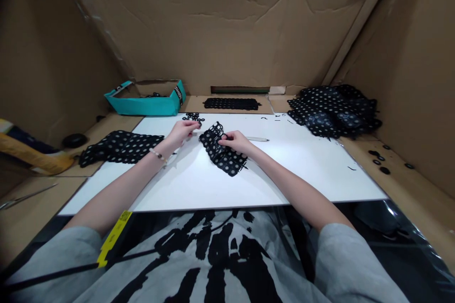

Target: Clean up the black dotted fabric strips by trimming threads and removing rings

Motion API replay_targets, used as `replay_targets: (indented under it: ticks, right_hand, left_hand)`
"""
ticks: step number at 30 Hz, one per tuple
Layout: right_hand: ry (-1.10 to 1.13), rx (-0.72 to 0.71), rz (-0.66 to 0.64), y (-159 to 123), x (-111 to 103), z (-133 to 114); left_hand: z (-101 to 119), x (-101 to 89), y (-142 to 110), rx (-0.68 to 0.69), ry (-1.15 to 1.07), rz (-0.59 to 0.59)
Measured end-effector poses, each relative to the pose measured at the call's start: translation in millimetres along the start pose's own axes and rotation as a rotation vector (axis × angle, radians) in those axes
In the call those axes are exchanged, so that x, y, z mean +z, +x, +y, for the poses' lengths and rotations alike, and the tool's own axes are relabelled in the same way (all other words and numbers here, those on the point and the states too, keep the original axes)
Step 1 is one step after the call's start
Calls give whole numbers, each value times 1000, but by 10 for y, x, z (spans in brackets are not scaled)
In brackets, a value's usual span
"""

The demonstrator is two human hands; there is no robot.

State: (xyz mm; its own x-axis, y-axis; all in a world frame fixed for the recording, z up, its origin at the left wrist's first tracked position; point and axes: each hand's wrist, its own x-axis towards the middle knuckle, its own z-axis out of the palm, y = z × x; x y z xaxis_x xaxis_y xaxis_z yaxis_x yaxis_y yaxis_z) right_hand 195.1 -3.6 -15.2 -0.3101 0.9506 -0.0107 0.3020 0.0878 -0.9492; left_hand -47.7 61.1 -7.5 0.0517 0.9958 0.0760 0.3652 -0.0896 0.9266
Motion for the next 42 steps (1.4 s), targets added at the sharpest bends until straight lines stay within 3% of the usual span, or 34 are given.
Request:
replay_targets:
  ticks: [2, 3, 6, 10, 12, 16, 18, 24, 32, 36, 38, 42]
  right_hand:
    - [8, 5, 17, -10, 0, -12]
    - [6, 7, 27, -19, -1, -24]
    - [-92, 33, 25, -46, -27, -69]
    - [-208, 87, -26, -60, -85, -95]
    - [-157, 84, -29, -58, -92, -97]
    - [-36, 40, -15, -63, -61, -119]
    - [22, -8, -42, -68, -52, -135]
    - [70, -34, -115, -44, -84, -88]
    - [94, -87, -92, -43, -60, -69]
    - [-5, -38, -93, -46, -76, -71]
    - [-22, 24, -73, -44, -84, -59]
    - [6, 79, -45, -45, -61, -45]
  left_hand:
    - [-89, -131, 111, -1, 69, 159]
    - [-126, -185, 150, -1, 119, 174]
    - [-177, -262, 190, 35, 279, 145]
    - [-58, -186, 79, 280, 439, 147]
    - [69, -111, -32, 388, 431, 85]
    - [308, 65, -303, 558, 410, -216]
    - [360, 148, -408, 604, 414, -310]
    - [308, 250, -437, 458, 290, -322]
    - [385, 266, -516, 483, 290, -331]
    - [330, 251, -428, 406, 258, -303]
    - [249, 198, -315, 336, 187, -231]
    - [38, -21, -50, 167, 70, 127]
